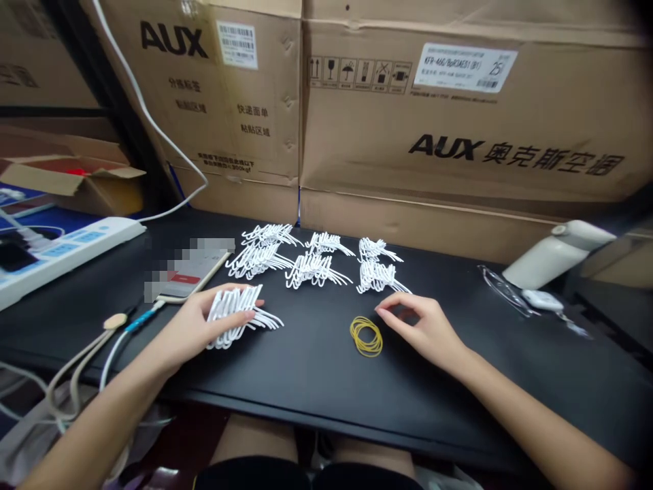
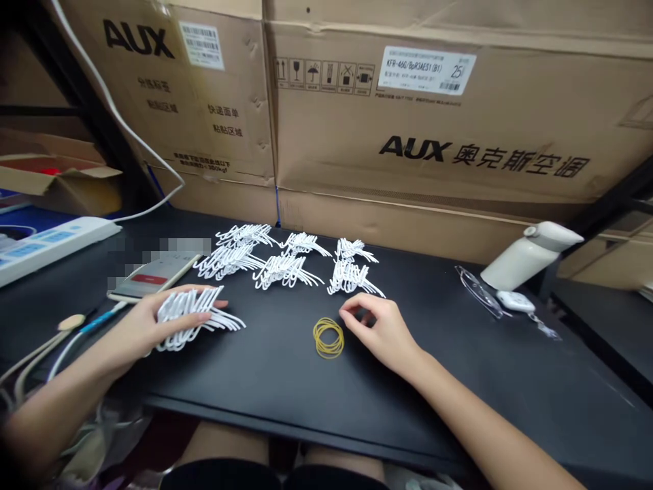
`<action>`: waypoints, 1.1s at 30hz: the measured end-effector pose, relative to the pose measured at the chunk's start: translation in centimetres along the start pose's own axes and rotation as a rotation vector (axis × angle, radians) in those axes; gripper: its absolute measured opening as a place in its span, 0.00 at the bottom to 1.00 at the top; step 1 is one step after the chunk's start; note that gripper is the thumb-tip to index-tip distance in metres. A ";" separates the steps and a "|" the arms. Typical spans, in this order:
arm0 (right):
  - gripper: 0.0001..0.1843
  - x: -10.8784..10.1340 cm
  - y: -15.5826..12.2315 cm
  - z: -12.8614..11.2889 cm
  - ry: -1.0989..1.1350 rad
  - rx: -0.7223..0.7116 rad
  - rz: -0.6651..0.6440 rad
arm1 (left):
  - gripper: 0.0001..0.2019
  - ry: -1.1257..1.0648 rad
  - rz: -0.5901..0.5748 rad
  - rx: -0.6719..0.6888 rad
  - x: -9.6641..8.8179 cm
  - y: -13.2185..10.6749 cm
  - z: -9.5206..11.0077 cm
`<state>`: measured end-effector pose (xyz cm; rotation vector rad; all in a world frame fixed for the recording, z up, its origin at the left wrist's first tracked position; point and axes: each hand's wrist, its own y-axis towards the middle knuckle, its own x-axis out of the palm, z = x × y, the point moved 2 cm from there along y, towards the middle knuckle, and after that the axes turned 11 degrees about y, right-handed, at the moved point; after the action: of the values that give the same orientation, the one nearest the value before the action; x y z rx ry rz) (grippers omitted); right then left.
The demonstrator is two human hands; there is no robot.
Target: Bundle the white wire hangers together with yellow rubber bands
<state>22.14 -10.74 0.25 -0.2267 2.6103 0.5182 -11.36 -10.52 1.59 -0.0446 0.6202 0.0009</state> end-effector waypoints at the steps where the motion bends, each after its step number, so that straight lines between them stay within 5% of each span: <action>1: 0.06 0.0 0.0 0.0 0.002 0.001 -0.002 | 0.27 0.000 -0.027 -0.001 -0.1 0.0 -0.2; 13: 0.07 0.0 0.0 -0.2 0.002 -0.006 -0.005 | 0.26 0.213 -0.056 0.053 -0.5 1.2 -1.3; 19: 0.07 0.1 -0.2 -0.4 -0.011 -0.020 -0.027 | 0.25 0.401 0.109 0.095 -1.0 1.7 -0.6; 28: 0.07 0.1 -0.3 -0.5 -0.026 -0.050 -0.038 | 0.26 0.463 0.201 0.078 -1.4 1.9 -0.5; 33: 0.06 0.2 -0.3 -0.5 -0.028 -0.056 -0.040 | 0.21 0.488 0.400 0.171 -1.8 0.2 0.2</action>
<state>21.83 -11.24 0.52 -0.2873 2.5611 0.5771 -12.67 -10.24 2.79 0.2527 1.1064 0.3322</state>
